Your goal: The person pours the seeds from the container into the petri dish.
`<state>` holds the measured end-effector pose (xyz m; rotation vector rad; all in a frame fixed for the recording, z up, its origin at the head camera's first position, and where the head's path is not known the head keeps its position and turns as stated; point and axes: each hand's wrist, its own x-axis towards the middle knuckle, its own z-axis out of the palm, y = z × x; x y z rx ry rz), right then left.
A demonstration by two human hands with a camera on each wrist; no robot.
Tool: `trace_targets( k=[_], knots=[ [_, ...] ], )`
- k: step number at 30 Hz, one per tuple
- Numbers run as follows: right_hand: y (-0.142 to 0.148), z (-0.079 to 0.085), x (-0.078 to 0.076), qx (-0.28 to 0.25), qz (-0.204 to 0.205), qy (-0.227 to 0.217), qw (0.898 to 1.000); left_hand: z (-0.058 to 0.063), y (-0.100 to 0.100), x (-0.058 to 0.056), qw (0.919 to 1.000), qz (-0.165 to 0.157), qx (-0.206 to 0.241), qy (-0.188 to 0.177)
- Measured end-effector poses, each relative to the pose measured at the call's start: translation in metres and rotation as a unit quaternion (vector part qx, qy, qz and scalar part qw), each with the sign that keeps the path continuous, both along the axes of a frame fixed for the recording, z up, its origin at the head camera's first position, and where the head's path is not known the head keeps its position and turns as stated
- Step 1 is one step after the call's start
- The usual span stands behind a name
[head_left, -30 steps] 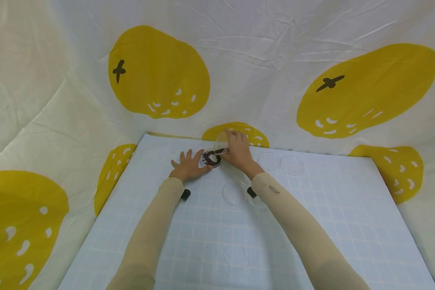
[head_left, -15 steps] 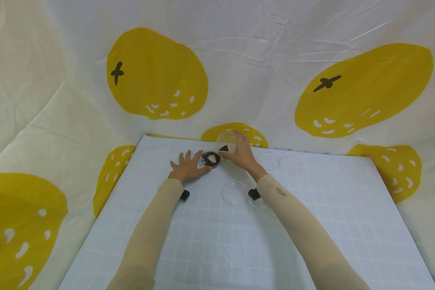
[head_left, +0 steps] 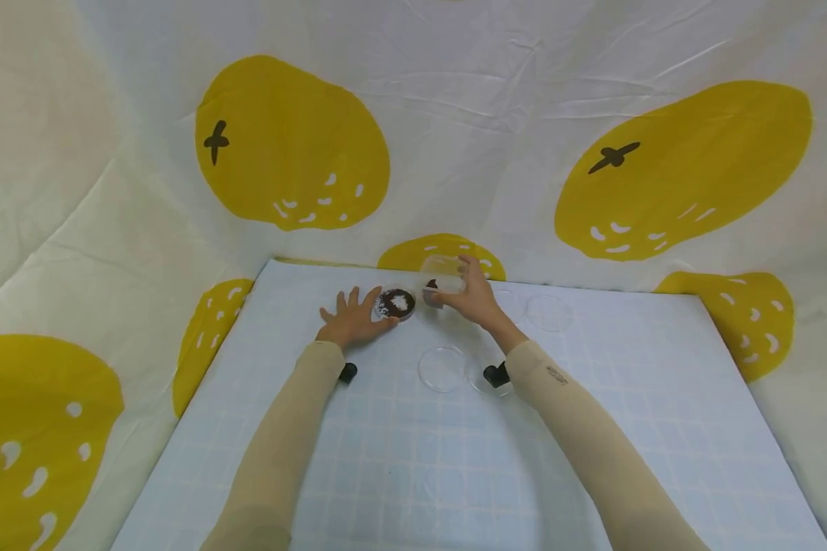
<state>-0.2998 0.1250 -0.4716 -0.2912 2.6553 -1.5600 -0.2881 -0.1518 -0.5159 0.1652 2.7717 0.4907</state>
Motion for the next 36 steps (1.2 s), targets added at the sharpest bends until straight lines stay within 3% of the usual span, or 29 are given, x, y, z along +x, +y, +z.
trace_targets(
  k=[16,28,34,36],
  knots=[
    [0.053,0.003,0.029,-0.048,0.010,-0.028,0.998,0.003,-0.001,0.002,0.9999,-0.002,0.012,-0.007],
    [0.104,0.016,0.053,-0.084,0.016,-0.033,0.996,0.001,0.001,0.000,0.9999,-0.008,0.009,-0.006],
    [0.123,0.033,0.074,-0.090,0.026,-0.024,0.995,0.001,0.000,0.000,0.9999,-0.006,0.010,-0.004],
    [0.132,0.029,0.077,-0.083,0.026,-0.018,0.996,0.001,-0.001,0.000,0.9999,-0.006,0.011,-0.003]
  ],
)
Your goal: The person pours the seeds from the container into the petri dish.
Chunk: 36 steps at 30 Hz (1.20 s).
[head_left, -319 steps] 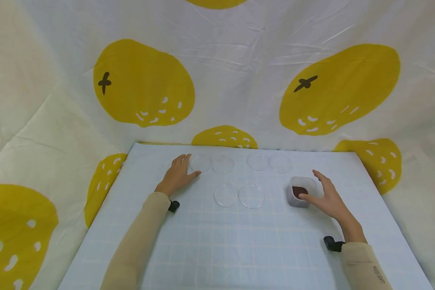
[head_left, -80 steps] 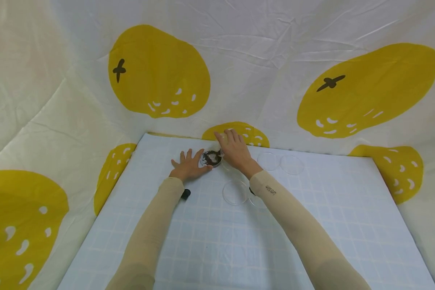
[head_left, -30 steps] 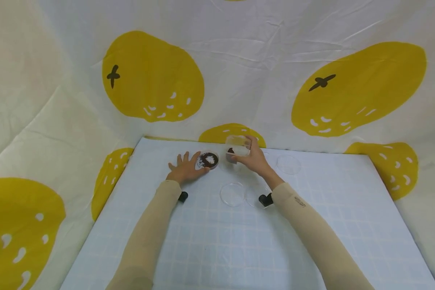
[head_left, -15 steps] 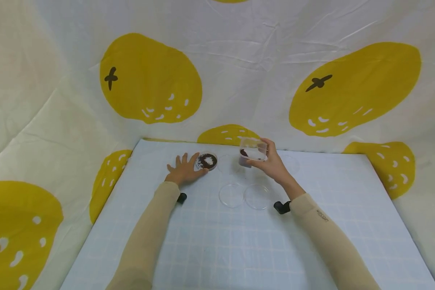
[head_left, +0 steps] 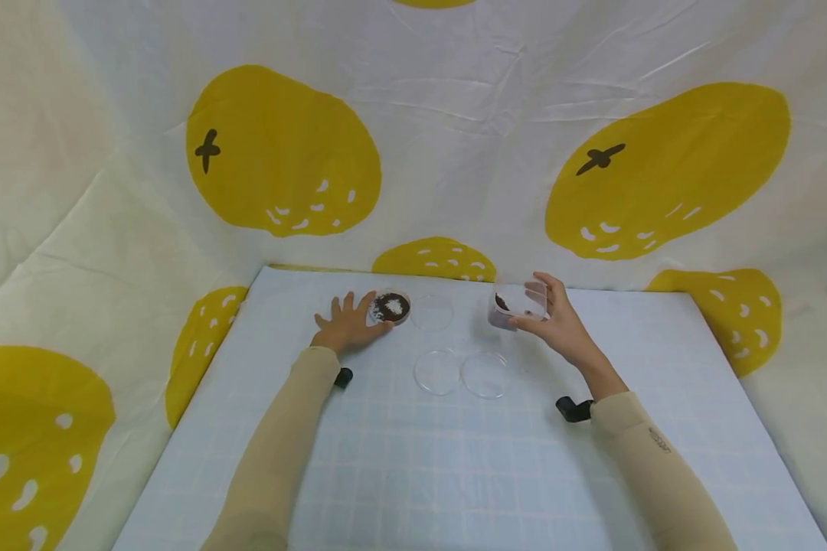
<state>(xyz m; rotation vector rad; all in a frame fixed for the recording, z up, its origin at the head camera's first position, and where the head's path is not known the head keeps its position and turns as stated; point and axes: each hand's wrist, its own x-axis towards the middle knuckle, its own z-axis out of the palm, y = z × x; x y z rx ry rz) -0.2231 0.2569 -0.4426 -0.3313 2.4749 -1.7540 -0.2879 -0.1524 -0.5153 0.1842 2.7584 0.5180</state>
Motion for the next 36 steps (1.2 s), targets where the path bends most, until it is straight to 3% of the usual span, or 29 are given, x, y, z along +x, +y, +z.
trace_targets(
  k=[5,20,36],
  knots=[
    [0.028,-0.021,0.002,-0.003,-0.011,0.000,1.000,-0.001,-0.001,0.000,1.0000,-0.001,-0.001,0.003],
    [0.093,-0.041,0.031,0.012,-0.051,-0.023,0.998,-0.001,-0.002,0.000,1.0000,-0.001,0.006,0.000],
    [0.150,-0.039,0.056,0.093,-0.060,-0.051,0.993,0.000,-0.002,0.000,1.0000,-0.004,0.005,-0.002]
  ],
)
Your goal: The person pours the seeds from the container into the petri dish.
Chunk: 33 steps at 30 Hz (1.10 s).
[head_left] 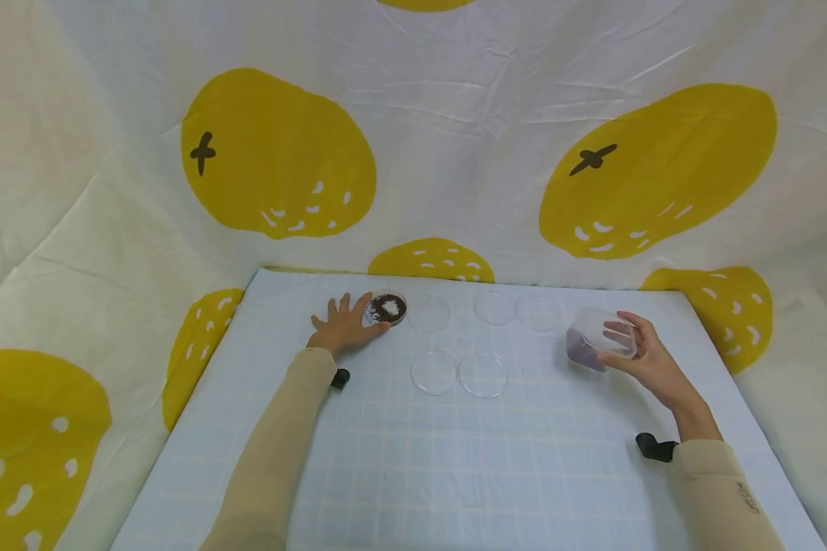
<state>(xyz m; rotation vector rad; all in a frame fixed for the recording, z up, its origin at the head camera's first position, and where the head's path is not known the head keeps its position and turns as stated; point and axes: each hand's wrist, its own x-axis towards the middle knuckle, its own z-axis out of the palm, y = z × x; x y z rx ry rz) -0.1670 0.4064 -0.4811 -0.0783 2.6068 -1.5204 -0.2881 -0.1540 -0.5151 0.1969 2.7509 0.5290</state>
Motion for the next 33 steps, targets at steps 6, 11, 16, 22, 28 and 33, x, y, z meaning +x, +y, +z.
trace_targets(
  k=[6,11,16,22,28,33],
  knots=[
    [0.017,0.000,0.005,0.005,0.015,-0.008,1.000,0.000,0.000,0.000,1.0000,0.002,0.005,0.000],
    [0.028,-0.002,0.006,0.012,0.041,-0.008,0.999,0.000,0.000,0.000,1.0000,0.001,0.006,0.000],
    [0.036,-0.008,0.004,-0.028,0.064,-0.018,0.997,0.001,0.000,0.000,0.9999,0.001,0.011,-0.001],
    [0.044,-0.016,-0.001,-0.025,0.086,-0.046,0.995,0.000,0.000,-0.001,1.0000,0.001,0.007,-0.002],
    [0.048,-0.021,-0.003,-0.026,0.076,-0.083,0.993,0.000,0.000,-0.001,1.0000,0.000,0.003,-0.004],
    [0.052,-0.023,-0.003,-0.027,0.081,-0.089,0.992,0.000,0.000,-0.001,1.0000,0.001,0.005,-0.004]
  ],
)
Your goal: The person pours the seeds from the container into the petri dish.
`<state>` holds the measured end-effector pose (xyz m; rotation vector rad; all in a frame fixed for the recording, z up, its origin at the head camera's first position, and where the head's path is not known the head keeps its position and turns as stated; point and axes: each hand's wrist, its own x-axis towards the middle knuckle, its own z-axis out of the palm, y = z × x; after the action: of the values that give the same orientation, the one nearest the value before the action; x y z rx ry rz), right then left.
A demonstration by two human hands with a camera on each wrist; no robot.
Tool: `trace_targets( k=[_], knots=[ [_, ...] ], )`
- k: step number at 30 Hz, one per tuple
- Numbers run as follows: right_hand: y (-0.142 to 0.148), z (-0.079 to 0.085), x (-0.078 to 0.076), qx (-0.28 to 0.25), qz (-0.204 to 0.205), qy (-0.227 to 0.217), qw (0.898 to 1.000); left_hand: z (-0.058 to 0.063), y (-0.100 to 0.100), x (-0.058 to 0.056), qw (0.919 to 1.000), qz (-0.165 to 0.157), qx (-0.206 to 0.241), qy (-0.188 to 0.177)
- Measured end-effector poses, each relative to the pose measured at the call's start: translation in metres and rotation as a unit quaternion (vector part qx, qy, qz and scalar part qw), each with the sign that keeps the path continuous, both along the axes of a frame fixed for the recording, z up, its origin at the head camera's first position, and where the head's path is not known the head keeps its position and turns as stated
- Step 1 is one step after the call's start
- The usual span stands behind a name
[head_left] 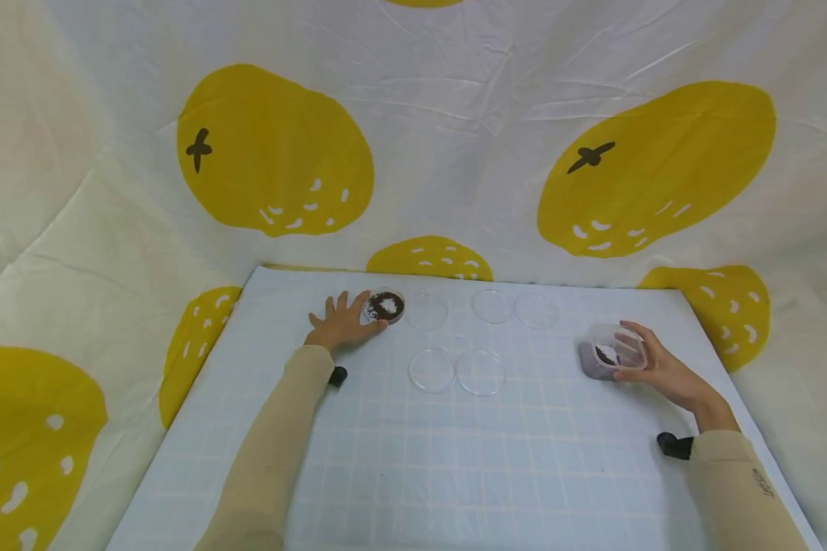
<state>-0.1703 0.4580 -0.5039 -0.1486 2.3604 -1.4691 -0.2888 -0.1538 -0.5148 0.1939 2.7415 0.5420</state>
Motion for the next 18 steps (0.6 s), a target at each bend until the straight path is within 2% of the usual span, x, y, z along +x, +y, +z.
trace_targets(
  k=[7,10,14,18],
  knots=[
    [0.003,0.006,0.000,0.002,0.005,0.000,1.000,-0.001,0.000,0.000,1.0000,0.001,0.002,0.003],
    [0.003,0.011,0.001,0.022,-0.001,-0.004,1.000,-0.001,0.000,0.001,1.0000,0.001,0.000,0.004],
    [-0.002,0.021,0.002,0.065,-0.023,-0.005,0.998,0.001,0.000,0.001,1.0000,0.002,0.004,0.004],
    [-0.011,0.030,0.000,0.103,-0.058,0.015,0.993,0.001,0.000,0.001,1.0000,0.000,0.004,0.004]
  ],
)
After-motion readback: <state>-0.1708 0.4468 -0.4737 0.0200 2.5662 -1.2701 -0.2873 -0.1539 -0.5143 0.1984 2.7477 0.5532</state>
